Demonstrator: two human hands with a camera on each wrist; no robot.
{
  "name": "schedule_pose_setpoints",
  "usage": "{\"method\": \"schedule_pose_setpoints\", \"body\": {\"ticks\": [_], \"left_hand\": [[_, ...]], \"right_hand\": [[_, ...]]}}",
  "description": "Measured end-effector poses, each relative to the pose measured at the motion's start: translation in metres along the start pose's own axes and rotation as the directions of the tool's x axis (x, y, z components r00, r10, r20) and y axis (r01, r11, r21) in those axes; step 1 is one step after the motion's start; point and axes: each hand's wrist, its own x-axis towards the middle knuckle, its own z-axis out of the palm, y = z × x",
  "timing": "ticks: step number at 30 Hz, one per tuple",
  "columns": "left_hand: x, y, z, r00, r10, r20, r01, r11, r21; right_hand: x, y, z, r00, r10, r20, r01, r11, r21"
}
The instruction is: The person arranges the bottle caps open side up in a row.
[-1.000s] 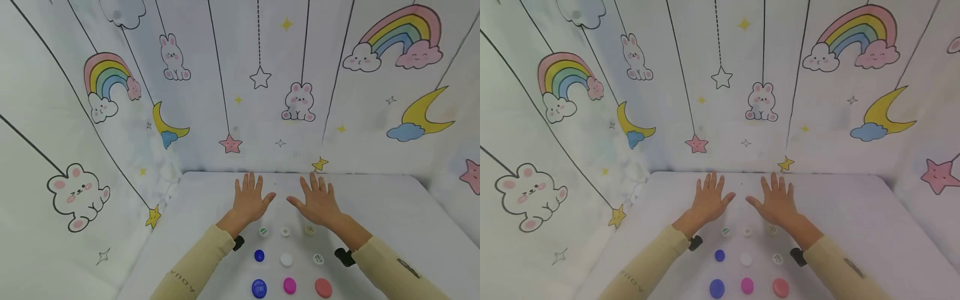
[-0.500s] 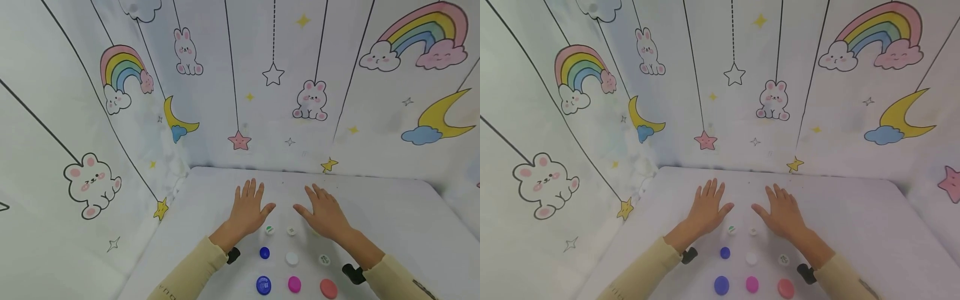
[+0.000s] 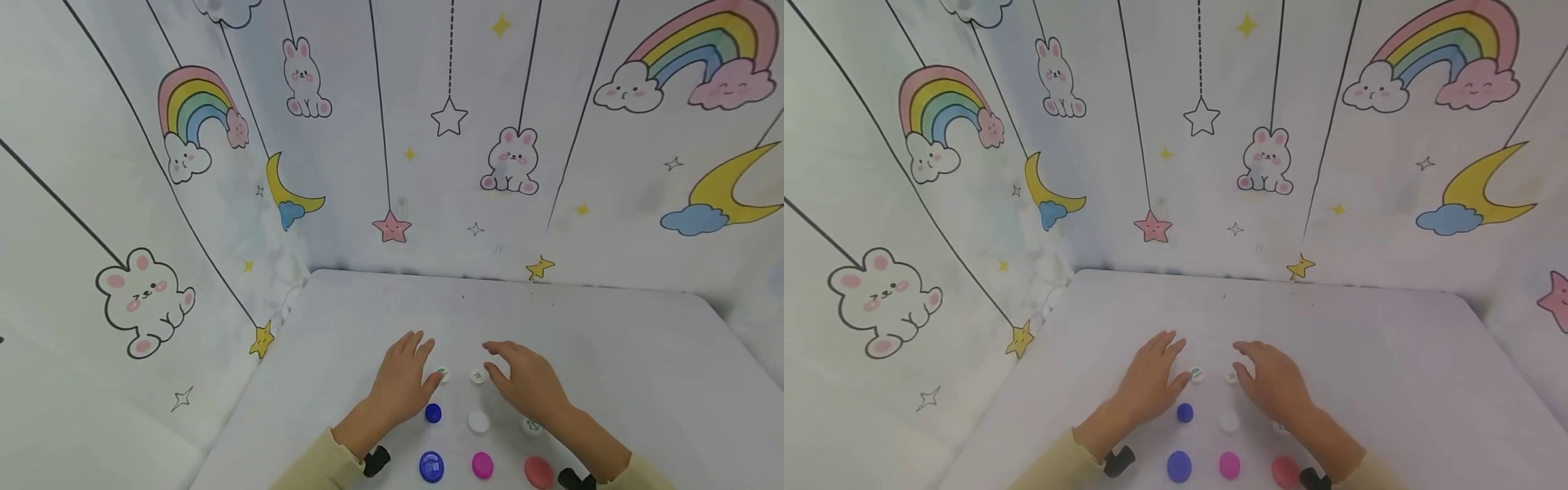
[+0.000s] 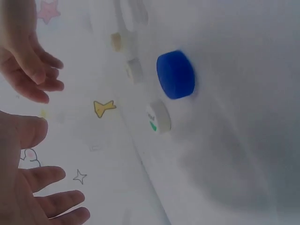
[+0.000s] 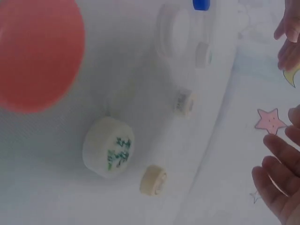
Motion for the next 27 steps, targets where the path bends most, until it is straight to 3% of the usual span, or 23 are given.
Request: {"method": "schedule_pose_setpoints", "body": {"ticks": [4, 10, 14, 17, 21, 27], "left_hand": [[-0.014, 0.003, 0.006, 1.0, -0.004, 0.029, 0.006, 0.998, -0.062], [-0.034, 0.003, 0.015, 0.995, -0.046, 0.09, 0.06, 0.985, -0.163], [-0.047, -0.001, 0.021, 0.993, -0.042, 0.112, 0.065, 0.976, -0.206], [-0.058, -0.004, 0.025, 0.993, -0.014, 0.119, 0.044, 0.966, -0.253], [-0.067, -0.007, 0.03, 0.988, -0.019, 0.151, 0.065, 0.95, -0.305], [-0.074, -0.01, 0.035, 0.976, -0.039, 0.212, 0.105, 0.945, -0.309]], "right_hand": [[-0.01, -0.006, 0.009, 1.0, -0.019, -0.008, 0.019, 0.999, 0.041], [-0.024, -0.022, 0.022, 0.994, 0.048, 0.103, -0.053, 0.997, 0.049], [-0.031, -0.03, 0.029, 0.986, 0.045, 0.159, -0.054, 0.997, 0.055], [-0.034, -0.033, 0.034, 0.974, 0.049, 0.221, -0.065, 0.996, 0.068], [-0.04, -0.035, 0.04, 0.955, 0.05, 0.293, -0.079, 0.993, 0.089], [-0.049, -0.038, 0.049, 0.932, -0.026, 0.361, -0.021, 0.992, 0.126]]}}
